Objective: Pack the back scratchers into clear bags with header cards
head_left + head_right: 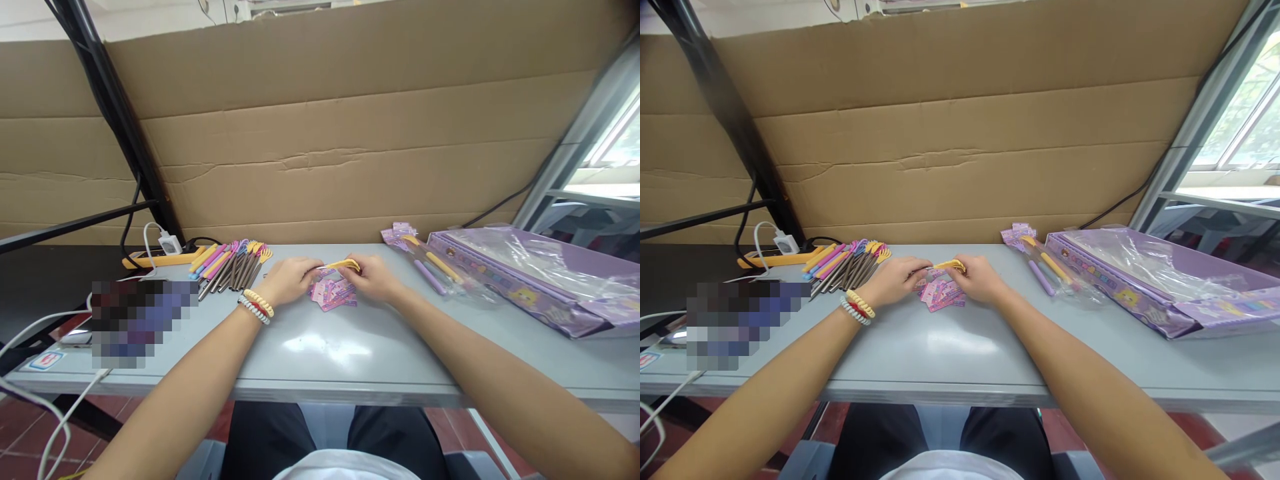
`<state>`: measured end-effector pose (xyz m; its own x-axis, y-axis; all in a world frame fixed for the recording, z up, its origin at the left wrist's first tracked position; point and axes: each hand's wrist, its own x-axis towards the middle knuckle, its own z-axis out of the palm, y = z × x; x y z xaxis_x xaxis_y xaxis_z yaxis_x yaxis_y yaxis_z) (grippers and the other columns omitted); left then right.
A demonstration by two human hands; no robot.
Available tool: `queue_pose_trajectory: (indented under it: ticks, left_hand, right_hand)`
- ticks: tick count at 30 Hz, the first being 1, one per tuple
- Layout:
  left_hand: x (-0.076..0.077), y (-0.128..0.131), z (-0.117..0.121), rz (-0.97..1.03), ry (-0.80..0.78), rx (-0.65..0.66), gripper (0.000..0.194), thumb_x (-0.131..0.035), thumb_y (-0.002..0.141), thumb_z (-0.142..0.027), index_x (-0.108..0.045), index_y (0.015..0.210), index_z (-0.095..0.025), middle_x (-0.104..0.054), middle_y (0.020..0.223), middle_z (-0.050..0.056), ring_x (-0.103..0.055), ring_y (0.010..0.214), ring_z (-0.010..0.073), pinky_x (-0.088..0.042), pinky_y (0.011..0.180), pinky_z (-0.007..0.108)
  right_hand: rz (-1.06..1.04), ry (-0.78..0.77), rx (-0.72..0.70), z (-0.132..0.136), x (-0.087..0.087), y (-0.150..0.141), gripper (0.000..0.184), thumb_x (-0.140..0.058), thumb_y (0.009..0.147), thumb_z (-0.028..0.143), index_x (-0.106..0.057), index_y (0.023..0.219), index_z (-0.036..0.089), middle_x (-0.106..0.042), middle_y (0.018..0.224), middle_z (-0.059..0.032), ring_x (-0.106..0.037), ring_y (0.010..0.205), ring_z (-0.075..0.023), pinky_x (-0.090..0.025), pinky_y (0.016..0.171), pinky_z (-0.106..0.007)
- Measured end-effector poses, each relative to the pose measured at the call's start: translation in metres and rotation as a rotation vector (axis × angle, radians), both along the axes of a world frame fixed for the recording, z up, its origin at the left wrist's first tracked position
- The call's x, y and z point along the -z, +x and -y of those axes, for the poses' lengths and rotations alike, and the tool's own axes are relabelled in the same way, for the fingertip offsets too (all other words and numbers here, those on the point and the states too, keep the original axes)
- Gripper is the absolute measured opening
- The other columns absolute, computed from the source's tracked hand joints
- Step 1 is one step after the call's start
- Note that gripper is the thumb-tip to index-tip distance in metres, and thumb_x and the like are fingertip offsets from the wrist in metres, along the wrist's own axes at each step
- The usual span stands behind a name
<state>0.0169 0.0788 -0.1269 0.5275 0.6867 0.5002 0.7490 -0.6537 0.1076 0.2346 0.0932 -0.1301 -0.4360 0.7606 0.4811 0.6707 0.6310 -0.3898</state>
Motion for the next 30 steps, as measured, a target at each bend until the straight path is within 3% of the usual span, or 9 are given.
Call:
queue_pose_trajectory:
  ticks: [9, 22, 30]
  left_hand:
    - [0.000, 0.012, 0.007, -0.020, -0.059, 0.018, 0.028, -0.040, 0.091, -0.030, -0.064, 0.104, -0.021, -0.068, 0.095, 0.004, -0.061, 0.087, 0.0169, -0.045, 0.072, 0.026]
    - [-0.003, 0.009, 0.004, -0.050, -0.085, 0.003, 0.029, -0.039, 0.090, -0.030, -0.065, 0.088, -0.019, -0.067, 0.085, 0.004, -0.059, 0.078, 0.0159, -0.041, 0.070, 0.025]
    - [-0.004, 0.006, 0.006, -0.083, -0.106, -0.028, 0.029, -0.037, 0.090, -0.030, -0.064, 0.085, -0.022, -0.066, 0.076, 0.002, -0.057, 0.067, 0.0144, -0.033, 0.057, 0.025]
  right_hand:
    - [0.007, -0.026, -0.102, -0.003, 0.008, -0.003, 0.029, -0.045, 0.080, 0.042, -0.042, 0.062, 0.020, -0.043, 0.049, 0.0030, -0.034, 0.047, -0.0094, -0.026, 0.050, -0.023]
    - [0.020, -0.046, -0.096, -0.003, 0.003, 0.001, 0.028, -0.046, 0.079, 0.039, -0.040, 0.060, 0.019, -0.038, 0.048, 0.0036, -0.030, 0.047, -0.0093, -0.024, 0.049, -0.023]
    - [0.011, -0.066, -0.099, -0.002, 0.002, 0.002, 0.034, -0.046, 0.080, 0.044, -0.037, 0.059, 0.019, -0.035, 0.049, 0.0038, -0.028, 0.048, -0.0088, -0.023, 0.049, -0.023]
